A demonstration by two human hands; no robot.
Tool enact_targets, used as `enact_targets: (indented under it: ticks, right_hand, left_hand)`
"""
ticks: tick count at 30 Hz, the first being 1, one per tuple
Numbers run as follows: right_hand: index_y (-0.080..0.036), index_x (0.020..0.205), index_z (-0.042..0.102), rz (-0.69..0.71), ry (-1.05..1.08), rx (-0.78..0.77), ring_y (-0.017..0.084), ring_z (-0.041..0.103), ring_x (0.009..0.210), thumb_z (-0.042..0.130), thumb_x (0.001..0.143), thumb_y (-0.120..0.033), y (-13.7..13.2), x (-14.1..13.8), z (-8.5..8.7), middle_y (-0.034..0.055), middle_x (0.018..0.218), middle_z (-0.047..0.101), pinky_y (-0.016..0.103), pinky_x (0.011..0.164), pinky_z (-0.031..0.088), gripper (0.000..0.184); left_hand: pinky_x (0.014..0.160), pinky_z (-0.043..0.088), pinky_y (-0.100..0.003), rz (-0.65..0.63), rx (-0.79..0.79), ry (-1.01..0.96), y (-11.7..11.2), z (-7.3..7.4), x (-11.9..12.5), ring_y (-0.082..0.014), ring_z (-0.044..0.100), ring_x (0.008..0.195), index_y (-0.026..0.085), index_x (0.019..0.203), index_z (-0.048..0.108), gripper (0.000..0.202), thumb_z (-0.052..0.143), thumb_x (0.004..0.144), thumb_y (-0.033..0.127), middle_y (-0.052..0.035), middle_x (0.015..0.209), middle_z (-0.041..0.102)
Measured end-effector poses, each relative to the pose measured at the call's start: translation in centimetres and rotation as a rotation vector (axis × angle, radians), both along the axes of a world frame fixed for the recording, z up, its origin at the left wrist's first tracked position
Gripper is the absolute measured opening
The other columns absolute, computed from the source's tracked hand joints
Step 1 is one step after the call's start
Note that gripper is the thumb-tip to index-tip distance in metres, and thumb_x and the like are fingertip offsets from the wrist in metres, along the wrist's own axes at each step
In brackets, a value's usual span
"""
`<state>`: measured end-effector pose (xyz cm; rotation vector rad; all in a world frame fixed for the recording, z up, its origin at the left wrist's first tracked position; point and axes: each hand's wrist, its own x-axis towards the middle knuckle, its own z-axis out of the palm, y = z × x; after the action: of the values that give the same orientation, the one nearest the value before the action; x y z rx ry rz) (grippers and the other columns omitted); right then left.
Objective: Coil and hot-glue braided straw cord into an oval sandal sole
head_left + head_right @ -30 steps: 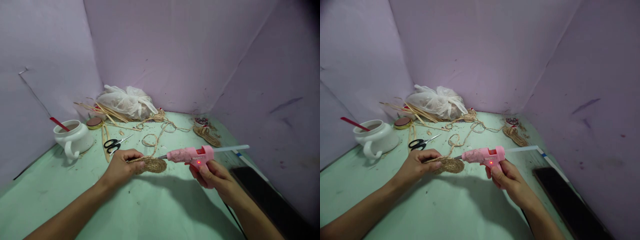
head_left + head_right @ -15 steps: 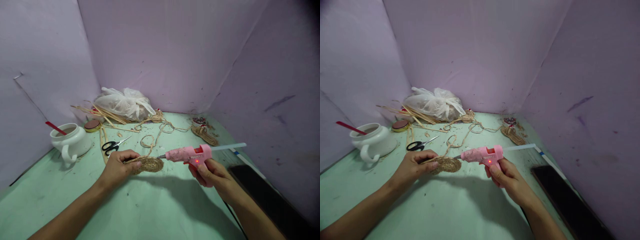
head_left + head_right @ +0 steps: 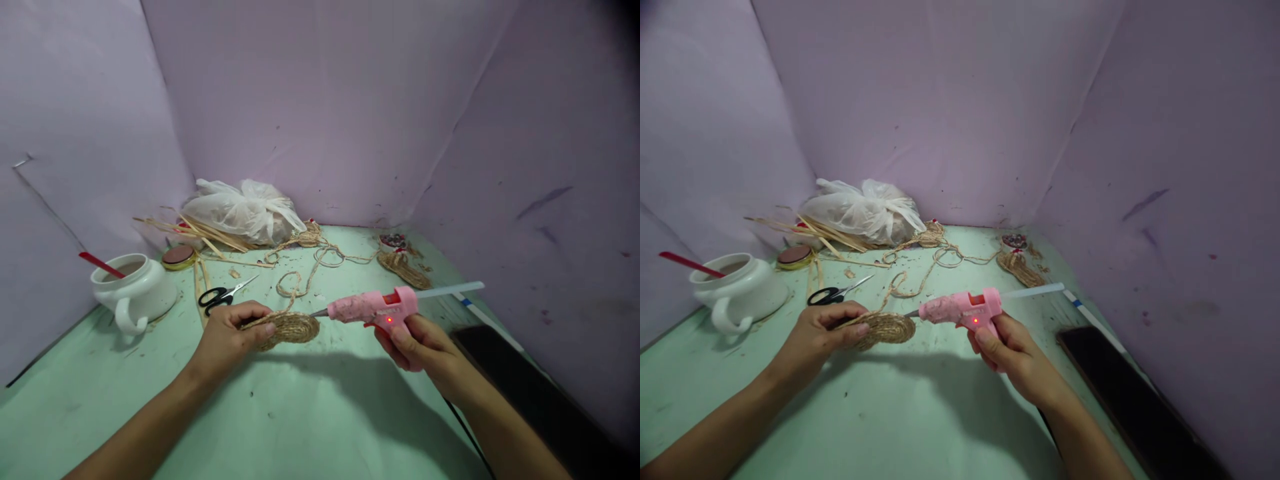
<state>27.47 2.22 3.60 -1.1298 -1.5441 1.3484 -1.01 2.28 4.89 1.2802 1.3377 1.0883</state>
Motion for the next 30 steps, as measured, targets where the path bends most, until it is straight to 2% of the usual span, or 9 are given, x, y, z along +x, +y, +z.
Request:
enact_targets:
  ticks: [10, 15, 23, 30]
  right_hand:
    - [-0.016, 0.075, 0.056, -0.002, -0.022, -0.01, 0.01, 0.035, 0.052, 0.056, 0.077, -0.058, 0.05, 0.05, 0.08, -0.0023, 0.06, 0.041, 0.023, 0.047, 0.028, 0.042]
    - [-0.016, 0.073, 0.052, 0.005, -0.016, -0.004, 0.009, 0.034, 0.051, 0.055, 0.077, -0.059, 0.08, 0.05, 0.09, -0.0032, 0.058, 0.041, 0.023, 0.045, 0.024, 0.043]
    - [-0.014, 0.081, 0.055, 0.024, -0.021, 0.027, 0.008, 0.034, 0.051, 0.053, 0.078, -0.059, 0.36, 0.22, 0.11, -0.0031, 0.059, 0.041, 0.023, 0.044, 0.021, 0.045]
    - [-0.015, 0.076, 0.054, 0.028, -0.025, 0.031, 0.008, 0.033, 0.05, 0.052, 0.078, -0.059, 0.33, 0.35, 0.04, -0.0035, 0.058, 0.041, 0.023, 0.045, 0.022, 0.044]
  left_hand:
    - [0.053, 0.038, -0.02, -0.002, 0.002, -0.014, 0.1, 0.17, -0.17, -0.011, 0.05, 0.057, 0.012, 0.066, 0.068, 0.016, 0.072, 0.058, 0.026, 0.0007, 0.059, 0.06]
    - [0.054, 0.039, -0.021, 0.017, -0.006, 0.003, 0.18, -0.37, -0.41, -0.0123, 0.051, 0.058, 0.012, 0.068, 0.068, 0.02, 0.072, 0.059, 0.029, -0.0005, 0.061, 0.061]
    - [0.053, 0.038, -0.02, 0.052, 0.037, -0.035, 0.14, -0.4, -0.42, -0.0119, 0.049, 0.056, 0.014, 0.066, 0.069, 0.018, 0.073, 0.059, 0.029, 0.0004, 0.059, 0.06]
    - [0.053, 0.039, -0.02, 0.068, 0.019, -0.071, 0.19, -0.37, -0.57, -0.0116, 0.05, 0.057, 0.014, 0.066, 0.069, 0.018, 0.075, 0.057, 0.028, 0.0005, 0.06, 0.06]
